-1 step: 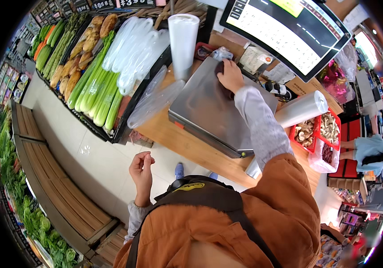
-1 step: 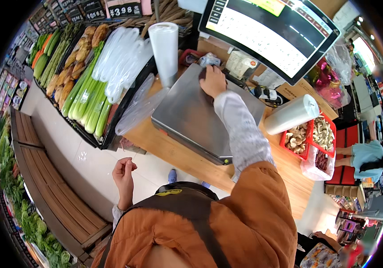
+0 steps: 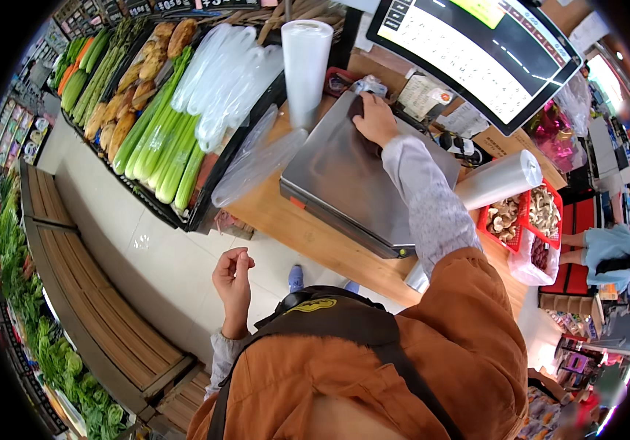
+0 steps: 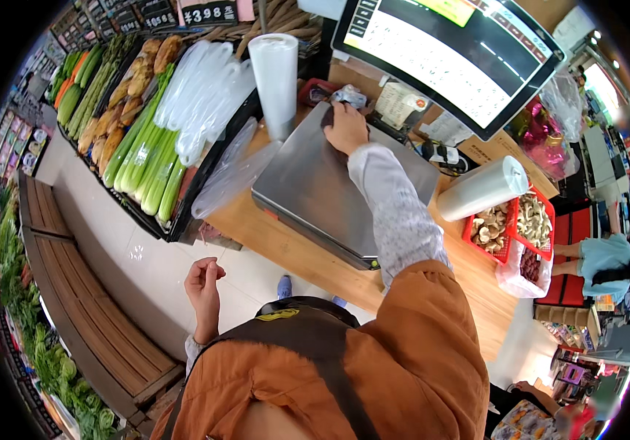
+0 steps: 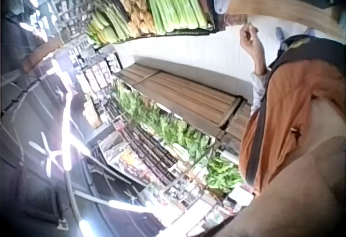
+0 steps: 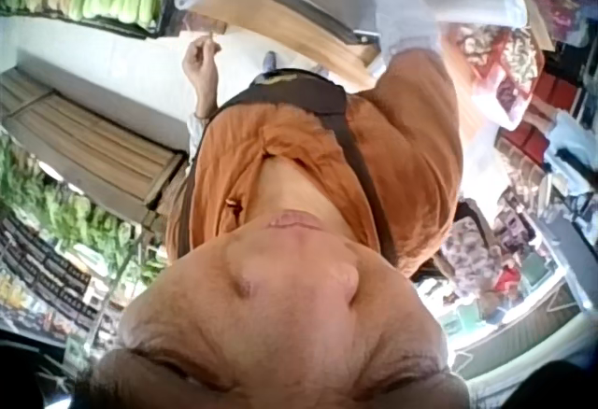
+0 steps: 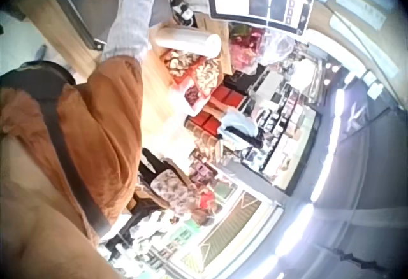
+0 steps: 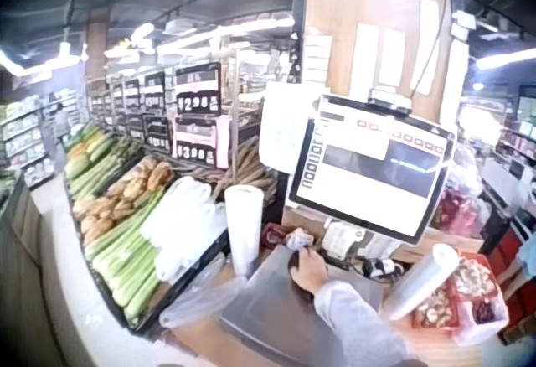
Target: The person weighs bags of meat and produce using an electronic scale and labels the bags at a grocery counter.
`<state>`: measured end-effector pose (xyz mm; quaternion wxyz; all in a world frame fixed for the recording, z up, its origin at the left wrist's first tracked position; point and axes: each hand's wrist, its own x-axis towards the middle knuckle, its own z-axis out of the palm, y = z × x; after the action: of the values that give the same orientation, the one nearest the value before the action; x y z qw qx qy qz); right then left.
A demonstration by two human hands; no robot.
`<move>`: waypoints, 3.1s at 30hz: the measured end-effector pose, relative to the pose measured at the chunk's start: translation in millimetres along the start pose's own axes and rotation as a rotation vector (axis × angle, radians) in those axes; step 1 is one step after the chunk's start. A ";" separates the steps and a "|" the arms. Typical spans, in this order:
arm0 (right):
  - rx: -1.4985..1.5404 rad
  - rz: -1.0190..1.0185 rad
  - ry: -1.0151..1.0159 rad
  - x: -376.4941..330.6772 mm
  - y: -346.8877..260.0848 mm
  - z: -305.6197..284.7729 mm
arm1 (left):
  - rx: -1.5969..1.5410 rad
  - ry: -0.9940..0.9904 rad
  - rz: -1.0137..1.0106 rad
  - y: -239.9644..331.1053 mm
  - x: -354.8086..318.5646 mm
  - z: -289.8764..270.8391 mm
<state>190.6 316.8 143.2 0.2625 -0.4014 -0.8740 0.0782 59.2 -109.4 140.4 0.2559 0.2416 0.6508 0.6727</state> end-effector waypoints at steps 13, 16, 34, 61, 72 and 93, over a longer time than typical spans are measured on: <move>0.247 -0.462 -0.226 -141.4 -125.9 -33.8 | -0.034 -0.156 0.025 -5.0 11.0 29.6; 0.158 -0.242 -0.189 -184.9 -113.8 -70.9 | -0.020 -0.240 0.046 -3.7 16.3 49.6; -0.335 0.780 0.161 -380.5 80.4 -240.5 | 0.027 -0.234 0.110 -10.7 20.0 88.6; 0.088 0.186 -0.039 -296.5 -46.4 -148.4 | -0.025 -0.189 -0.017 -24.9 3.3 77.2; 0.256 0.335 0.027 -304.0 -66.4 -141.4 | -0.011 -0.240 -0.054 -44.8 15.7 71.9; 0.432 0.603 0.049 -347.4 -45.9 -149.2 | -0.129 -0.285 -0.251 -62.7 22.1 77.0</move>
<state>425.8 17.2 148.4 0.3274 -0.5778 -0.6733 0.3250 95.1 -35.5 80.4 0.4423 0.2344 0.5886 0.6348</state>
